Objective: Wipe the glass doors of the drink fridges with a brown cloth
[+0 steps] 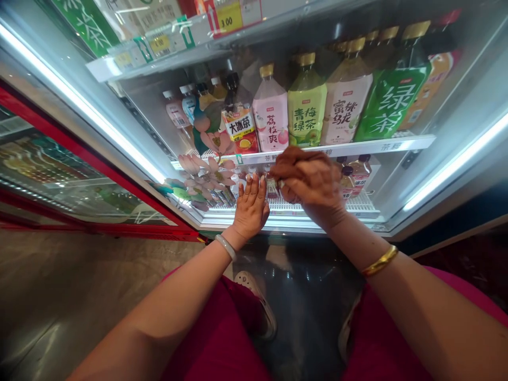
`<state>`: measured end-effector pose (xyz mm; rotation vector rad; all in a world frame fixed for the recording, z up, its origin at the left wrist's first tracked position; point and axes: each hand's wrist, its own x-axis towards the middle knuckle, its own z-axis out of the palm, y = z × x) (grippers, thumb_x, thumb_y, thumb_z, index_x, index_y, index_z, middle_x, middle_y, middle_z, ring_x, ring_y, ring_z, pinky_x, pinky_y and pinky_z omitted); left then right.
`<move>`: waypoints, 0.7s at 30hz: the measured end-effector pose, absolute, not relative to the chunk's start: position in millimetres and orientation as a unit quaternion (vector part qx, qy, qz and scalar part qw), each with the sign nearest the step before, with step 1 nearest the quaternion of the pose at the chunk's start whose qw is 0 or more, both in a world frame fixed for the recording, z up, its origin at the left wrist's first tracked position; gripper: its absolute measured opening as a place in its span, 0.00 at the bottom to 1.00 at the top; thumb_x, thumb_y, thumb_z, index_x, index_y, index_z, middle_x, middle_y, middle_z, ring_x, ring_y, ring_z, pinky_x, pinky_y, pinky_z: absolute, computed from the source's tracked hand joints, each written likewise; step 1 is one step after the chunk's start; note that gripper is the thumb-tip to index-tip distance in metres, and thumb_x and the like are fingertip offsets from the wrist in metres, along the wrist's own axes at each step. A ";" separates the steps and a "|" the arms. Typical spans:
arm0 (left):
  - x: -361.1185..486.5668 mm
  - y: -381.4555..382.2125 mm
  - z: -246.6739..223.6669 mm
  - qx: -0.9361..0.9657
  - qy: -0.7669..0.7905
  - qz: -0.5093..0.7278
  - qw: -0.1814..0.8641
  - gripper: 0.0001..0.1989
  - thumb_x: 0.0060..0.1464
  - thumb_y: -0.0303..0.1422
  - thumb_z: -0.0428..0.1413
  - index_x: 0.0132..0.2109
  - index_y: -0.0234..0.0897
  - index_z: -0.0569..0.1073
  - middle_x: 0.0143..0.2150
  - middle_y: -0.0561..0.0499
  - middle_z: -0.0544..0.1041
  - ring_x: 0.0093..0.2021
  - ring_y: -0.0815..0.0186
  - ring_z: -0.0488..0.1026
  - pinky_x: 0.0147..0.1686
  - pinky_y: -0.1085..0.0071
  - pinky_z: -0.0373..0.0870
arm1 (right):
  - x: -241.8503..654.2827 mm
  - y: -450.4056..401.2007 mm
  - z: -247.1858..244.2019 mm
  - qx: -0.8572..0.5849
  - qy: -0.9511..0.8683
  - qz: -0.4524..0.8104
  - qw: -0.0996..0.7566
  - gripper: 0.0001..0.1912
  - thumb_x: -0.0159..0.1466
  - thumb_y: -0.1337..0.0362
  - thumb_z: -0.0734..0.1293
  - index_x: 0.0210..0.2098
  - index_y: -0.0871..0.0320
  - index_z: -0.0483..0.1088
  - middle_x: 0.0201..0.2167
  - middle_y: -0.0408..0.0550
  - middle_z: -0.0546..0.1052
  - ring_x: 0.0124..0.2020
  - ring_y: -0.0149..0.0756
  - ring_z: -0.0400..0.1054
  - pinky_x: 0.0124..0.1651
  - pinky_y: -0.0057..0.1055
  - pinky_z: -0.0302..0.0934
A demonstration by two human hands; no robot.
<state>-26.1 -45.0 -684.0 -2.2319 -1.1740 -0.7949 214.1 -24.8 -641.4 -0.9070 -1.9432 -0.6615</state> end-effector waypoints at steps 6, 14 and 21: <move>-8.1 -41.4 -708.2 -0.835 -0.419 -0.283 0.216 0.47 0.64 0.30 0.52 0.79 0.28 0.32 0.80 0.34 0.43 0.80 0.52 0.37 0.78 0.46 0.44 | 211.6 -43.2 -678.1 -0.231 -0.838 -0.322 0.377 0.06 0.66 0.65 0.71 0.40 0.45 0.79 0.46 0.40 0.79 0.53 0.34 0.67 0.59 0.37 0.59; 14.3 -35.8 -719.4 -0.825 -0.448 -0.290 0.185 0.47 0.63 0.27 0.52 0.79 0.33 0.33 0.81 0.35 0.35 0.80 0.45 0.31 0.76 0.41 0.44 | 250.2 -39.2 -655.7 -0.325 -0.790 -0.322 0.408 0.04 0.66 0.62 0.73 0.41 0.49 0.80 0.51 0.47 0.79 0.56 0.42 0.67 0.63 0.44 0.57; 37.2 -42.4 -719.4 -0.828 -0.452 -0.272 0.190 0.41 0.65 0.28 0.51 0.78 0.26 0.42 0.80 0.29 0.46 0.80 0.48 0.44 0.77 0.46 0.49 | 251.6 -49.4 -673.8 -0.281 -0.837 -0.311 0.351 0.08 0.66 0.67 0.70 0.38 0.46 0.80 0.48 0.41 0.81 0.54 0.37 0.68 0.61 0.39 0.58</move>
